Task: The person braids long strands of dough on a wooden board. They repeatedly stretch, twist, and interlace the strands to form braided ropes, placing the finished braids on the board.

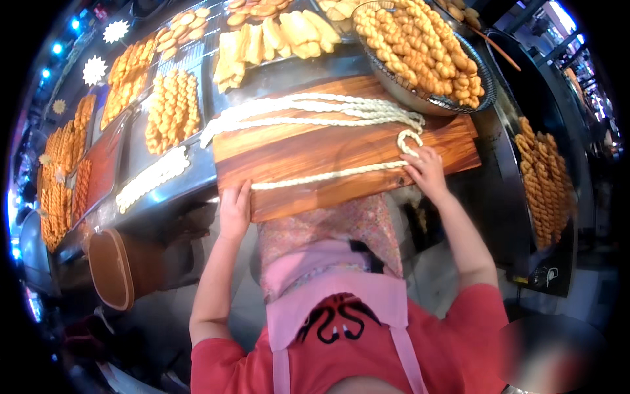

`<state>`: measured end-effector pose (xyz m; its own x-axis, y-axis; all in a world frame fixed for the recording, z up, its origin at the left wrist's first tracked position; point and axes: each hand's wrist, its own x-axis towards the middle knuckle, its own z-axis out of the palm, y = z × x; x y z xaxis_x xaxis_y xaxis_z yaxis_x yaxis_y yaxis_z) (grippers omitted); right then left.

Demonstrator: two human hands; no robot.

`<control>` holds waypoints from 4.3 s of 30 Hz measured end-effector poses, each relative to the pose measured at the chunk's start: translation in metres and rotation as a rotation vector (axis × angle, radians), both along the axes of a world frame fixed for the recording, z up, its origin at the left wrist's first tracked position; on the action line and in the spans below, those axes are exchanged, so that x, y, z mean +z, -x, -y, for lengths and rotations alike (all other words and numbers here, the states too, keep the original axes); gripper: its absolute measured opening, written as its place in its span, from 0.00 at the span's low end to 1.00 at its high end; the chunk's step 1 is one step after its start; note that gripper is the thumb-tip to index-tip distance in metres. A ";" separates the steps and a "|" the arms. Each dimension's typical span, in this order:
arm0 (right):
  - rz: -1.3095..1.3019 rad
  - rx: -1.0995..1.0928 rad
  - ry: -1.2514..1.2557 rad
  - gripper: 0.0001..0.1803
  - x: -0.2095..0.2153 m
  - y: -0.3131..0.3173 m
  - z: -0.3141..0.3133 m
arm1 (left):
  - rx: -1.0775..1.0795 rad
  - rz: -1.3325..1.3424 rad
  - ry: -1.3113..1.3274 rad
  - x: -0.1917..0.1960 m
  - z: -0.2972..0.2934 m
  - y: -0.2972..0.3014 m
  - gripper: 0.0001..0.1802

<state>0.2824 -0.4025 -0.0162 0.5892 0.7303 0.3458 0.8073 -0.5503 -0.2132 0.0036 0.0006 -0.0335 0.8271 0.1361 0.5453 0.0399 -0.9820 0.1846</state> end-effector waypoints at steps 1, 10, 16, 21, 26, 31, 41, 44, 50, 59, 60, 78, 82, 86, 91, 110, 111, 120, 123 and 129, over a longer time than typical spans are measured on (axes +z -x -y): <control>-0.084 0.023 -0.078 0.13 -0.005 -0.003 0.000 | 0.052 -0.066 0.108 -0.001 0.001 -0.001 0.14; -1.153 -0.069 -0.531 0.08 0.080 -0.067 0.027 | -0.218 -0.165 1.505 0.114 -0.077 -0.007 0.06; -0.250 -0.407 0.214 0.13 0.067 -0.070 0.063 | 0.600 -0.433 0.214 0.016 -0.221 0.133 0.17; -0.887 -0.169 -0.502 0.17 0.046 -0.088 0.047 | 0.626 0.064 1.030 0.118 -0.296 0.156 0.12; 0.138 -0.322 0.013 0.22 -0.021 -0.058 0.031 | 0.424 0.249 1.090 0.202 -0.256 0.118 0.17; -0.064 -0.227 0.074 0.24 -0.007 -0.003 0.055 | 0.417 0.144 0.986 0.189 -0.110 -0.021 0.18; -0.154 -0.281 -0.112 0.16 0.002 0.026 0.039 | -0.239 -0.136 0.297 0.002 0.087 -0.151 0.11; -0.593 -0.352 -0.543 0.13 -0.001 0.001 0.036 | -0.206 -0.232 0.612 0.020 0.087 -0.150 0.08; -0.992 -0.087 -0.313 0.16 0.059 -0.050 0.011 | -0.144 0.004 0.139 0.065 0.076 -0.139 0.12; 0.167 -0.521 -0.204 0.18 -0.018 -0.071 0.028 | 0.128 -0.334 0.034 0.042 -0.008 -0.087 0.18; 0.493 -0.492 -0.120 0.16 -0.044 -0.061 0.019 | 0.063 -0.461 0.111 0.036 -0.012 -0.079 0.14; -0.295 -0.044 -0.221 0.14 0.018 0.007 -0.061 | 0.162 -0.254 0.342 0.064 -0.082 -0.006 0.11; 0.230 -0.178 -0.089 0.14 -0.024 0.013 -0.090 | 0.117 -0.411 0.360 0.061 -0.079 0.004 0.15; -0.040 -0.004 -0.316 0.11 -0.005 0.059 -0.071 | 0.169 -0.424 0.500 0.055 -0.076 0.037 0.14; -0.076 -0.244 -0.120 0.20 0.013 0.035 -0.099 | 0.158 -0.251 0.692 0.082 -0.074 -0.015 0.11; -0.420 -0.222 -0.203 0.13 0.011 0.036 -0.064 | 0.127 -0.525 0.403 0.067 -0.080 0.010 0.16; -0.353 -0.145 -0.324 0.15 0.006 0.021 -0.069 | 0.046 -0.507 0.403 0.085 -0.067 -0.012 0.20; -0.209 -0.094 -0.101 0.15 -0.005 0.095 -0.041 | -0.142 -0.261 0.358 0.019 0.051 -0.072 0.13; -0.696 -0.199 -0.424 0.12 0.014 0.059 -0.031 | -0.039 -0.314 0.770 0.030 0.054 -0.076 0.10; -0.252 -0.376 -0.309 0.10 0.014 -0.055 0.039 | 0.221 -0.528 0.701 0.053 -0.005 -0.071 0.11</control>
